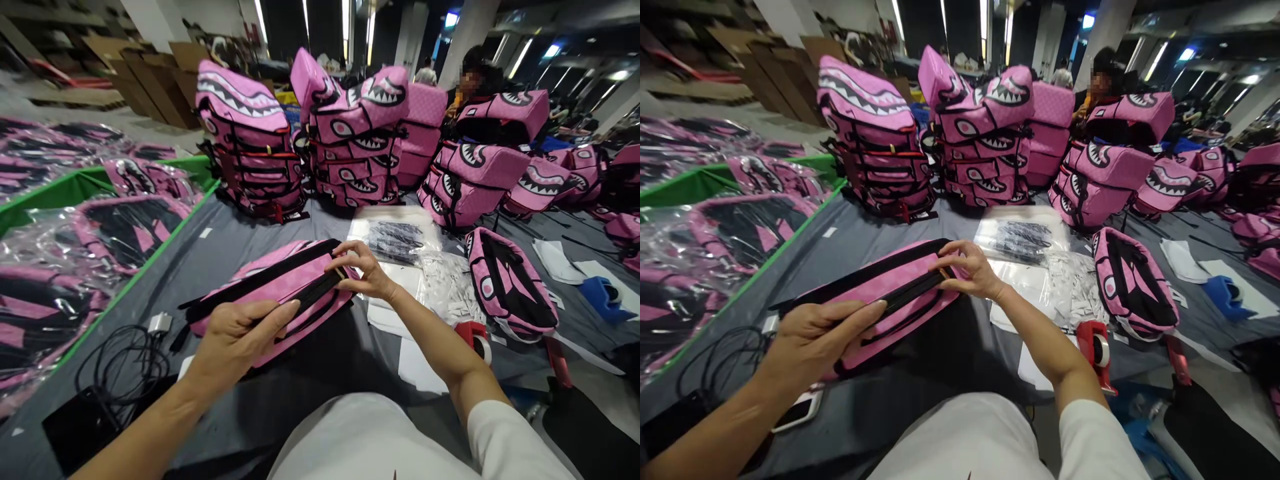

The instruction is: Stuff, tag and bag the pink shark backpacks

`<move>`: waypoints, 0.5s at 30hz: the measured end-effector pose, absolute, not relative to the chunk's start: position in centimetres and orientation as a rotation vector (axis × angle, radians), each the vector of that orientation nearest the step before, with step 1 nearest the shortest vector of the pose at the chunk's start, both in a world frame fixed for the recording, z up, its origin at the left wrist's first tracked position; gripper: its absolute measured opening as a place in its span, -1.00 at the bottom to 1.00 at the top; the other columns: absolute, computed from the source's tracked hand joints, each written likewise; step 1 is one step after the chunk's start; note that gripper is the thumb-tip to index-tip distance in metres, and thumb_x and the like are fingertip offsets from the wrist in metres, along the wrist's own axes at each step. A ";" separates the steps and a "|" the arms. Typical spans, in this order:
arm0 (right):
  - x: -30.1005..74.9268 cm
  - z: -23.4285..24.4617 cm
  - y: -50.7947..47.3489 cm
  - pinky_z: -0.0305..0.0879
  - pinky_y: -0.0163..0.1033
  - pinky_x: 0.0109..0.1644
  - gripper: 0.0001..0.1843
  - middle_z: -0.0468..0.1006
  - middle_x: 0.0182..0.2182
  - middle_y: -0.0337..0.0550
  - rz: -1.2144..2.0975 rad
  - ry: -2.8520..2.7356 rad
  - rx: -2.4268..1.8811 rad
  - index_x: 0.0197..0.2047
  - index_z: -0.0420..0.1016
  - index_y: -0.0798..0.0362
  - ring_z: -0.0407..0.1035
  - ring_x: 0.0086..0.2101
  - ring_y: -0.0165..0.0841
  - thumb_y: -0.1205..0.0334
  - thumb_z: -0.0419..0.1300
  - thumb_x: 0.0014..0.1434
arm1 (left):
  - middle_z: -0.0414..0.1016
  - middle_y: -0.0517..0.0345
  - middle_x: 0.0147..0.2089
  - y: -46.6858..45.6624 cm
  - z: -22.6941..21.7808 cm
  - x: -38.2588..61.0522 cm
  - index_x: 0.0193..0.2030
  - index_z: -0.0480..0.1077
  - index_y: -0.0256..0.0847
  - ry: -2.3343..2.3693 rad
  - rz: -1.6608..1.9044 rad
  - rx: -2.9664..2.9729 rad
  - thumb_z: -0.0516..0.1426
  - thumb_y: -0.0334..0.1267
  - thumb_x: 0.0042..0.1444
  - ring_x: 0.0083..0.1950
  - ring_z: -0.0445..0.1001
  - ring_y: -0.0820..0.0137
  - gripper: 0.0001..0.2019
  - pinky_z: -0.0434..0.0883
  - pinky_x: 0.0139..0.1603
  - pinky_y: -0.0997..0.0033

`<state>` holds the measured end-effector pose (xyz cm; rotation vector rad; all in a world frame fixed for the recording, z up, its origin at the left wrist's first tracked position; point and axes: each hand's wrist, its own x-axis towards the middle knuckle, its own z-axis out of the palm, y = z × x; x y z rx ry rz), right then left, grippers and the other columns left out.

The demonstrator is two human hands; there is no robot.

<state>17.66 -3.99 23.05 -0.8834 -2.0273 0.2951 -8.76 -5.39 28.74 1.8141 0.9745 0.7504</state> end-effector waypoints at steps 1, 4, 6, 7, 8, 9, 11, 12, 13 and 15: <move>18.5 23.7 -3.7 0.26 0.01 0.25 -0.49 0.41 0.06 0.01 0.363 -1.919 -0.921 0.00 0.54 -0.02 0.35 0.11 -0.16 -0.27 0.19 0.29 | 0.17 0.27 -0.76 -5.2 30.3 -8.5 -0.68 0.36 -0.20 0.996 0.754 1.736 0.18 0.15 0.12 -0.70 0.11 0.55 -0.48 0.03 -0.69 0.53; 19.8 23.6 -4.9 0.37 -0.06 0.12 -0.47 0.46 -0.01 -0.04 0.445 -1.617 -0.992 0.03 0.47 -0.02 0.41 0.01 -0.21 -0.30 0.17 0.29 | 0.19 0.23 -0.76 -4.6 33.0 -7.9 -0.70 0.33 -0.20 1.002 0.720 1.623 0.18 0.29 0.04 -0.70 0.08 0.54 -0.40 0.01 -0.69 0.52; 19.6 23.0 -6.6 0.42 -0.17 -0.07 -0.52 0.48 -0.13 -0.10 0.400 -1.523 -1.044 0.01 0.47 -0.01 0.43 -0.13 -0.28 -0.24 0.18 0.30 | 0.19 0.21 -0.77 -4.2 33.8 -7.5 -0.73 0.29 -0.19 1.016 0.713 1.601 0.19 0.35 -0.01 -0.70 0.05 0.55 -0.37 -0.01 -0.69 0.51; 19.4 22.8 -7.3 0.42 -0.22 -0.16 -0.56 0.47 -0.17 -0.12 0.363 -1.521 -1.082 0.00 0.48 0.00 0.43 -0.19 -0.30 -0.20 0.20 0.31 | 0.18 0.21 -0.77 -4.0 34.1 -7.2 -0.75 0.27 -0.18 1.025 0.707 1.597 0.19 0.36 -0.04 -0.70 0.03 0.55 -0.36 -0.01 -0.69 0.50; 19.1 22.7 -7.9 0.40 -0.25 -0.23 -0.60 0.47 -0.20 -0.13 0.327 -1.541 -1.128 -0.01 0.49 0.01 0.42 -0.23 -0.32 -0.14 0.21 0.32 | 0.17 0.20 -0.78 -3.8 34.3 -7.0 -0.76 0.25 -0.18 1.024 0.688 1.601 0.20 0.37 -0.06 -0.71 0.02 0.56 -0.35 -0.02 -0.69 0.50; 18.8 22.8 -8.3 0.39 -0.27 -0.26 -0.65 0.46 -0.21 -0.13 0.291 -1.569 -1.177 -0.01 0.50 0.01 0.41 -0.25 -0.33 -0.08 0.21 0.34 | 0.17 0.19 -0.78 -3.6 34.5 -6.6 -0.77 0.25 -0.18 1.009 0.644 1.615 0.20 0.39 -0.08 -0.71 0.02 0.56 -0.35 -0.02 -0.69 0.50; 18.5 23.2 -8.3 0.40 -0.28 -0.25 -0.73 0.47 -0.21 -0.13 0.215 -1.630 -1.261 0.03 0.50 0.01 0.42 -0.26 -0.35 0.04 0.18 0.39 | 0.24 0.15 -0.78 -3.2 34.9 -5.9 -0.75 0.28 -0.18 0.949 0.490 1.658 0.19 0.41 -0.10 -0.73 0.10 0.53 -0.35 0.02 -0.69 0.50; 18.6 23.5 -7.9 0.40 -0.27 -0.22 -0.76 0.47 -0.22 -0.14 0.174 -1.674 -1.289 0.04 0.50 0.00 0.43 -0.26 -0.35 0.08 0.16 0.41 | 0.29 0.12 -0.77 -3.0 35.1 -5.6 -0.73 0.31 -0.18 0.913 0.406 1.674 0.19 0.43 -0.11 -0.73 0.14 0.51 -0.35 0.05 -0.70 0.50; 18.8 23.8 -7.4 0.40 -0.28 -0.21 -0.78 0.48 -0.23 -0.14 0.122 -1.735 -1.309 0.03 0.49 0.01 0.43 -0.26 -0.35 0.11 0.15 0.42 | 0.34 0.11 -0.76 -2.9 35.4 -5.2 -0.68 0.34 -0.17 0.875 0.329 1.681 0.20 0.43 -0.12 -0.74 0.19 0.49 -0.37 0.09 -0.70 0.51; 19.6 24.4 -6.2 0.35 -0.30 -0.26 -0.82 0.46 -0.28 -0.15 -0.044 -1.892 -1.320 -0.08 0.50 0.03 0.42 -0.31 -0.36 0.15 0.12 0.45 | 0.36 0.14 -0.76 -2.5 35.8 -4.6 -0.57 0.37 -0.16 0.824 0.233 1.667 0.24 0.40 -0.15 -0.76 0.22 0.46 -0.41 0.12 -0.73 0.52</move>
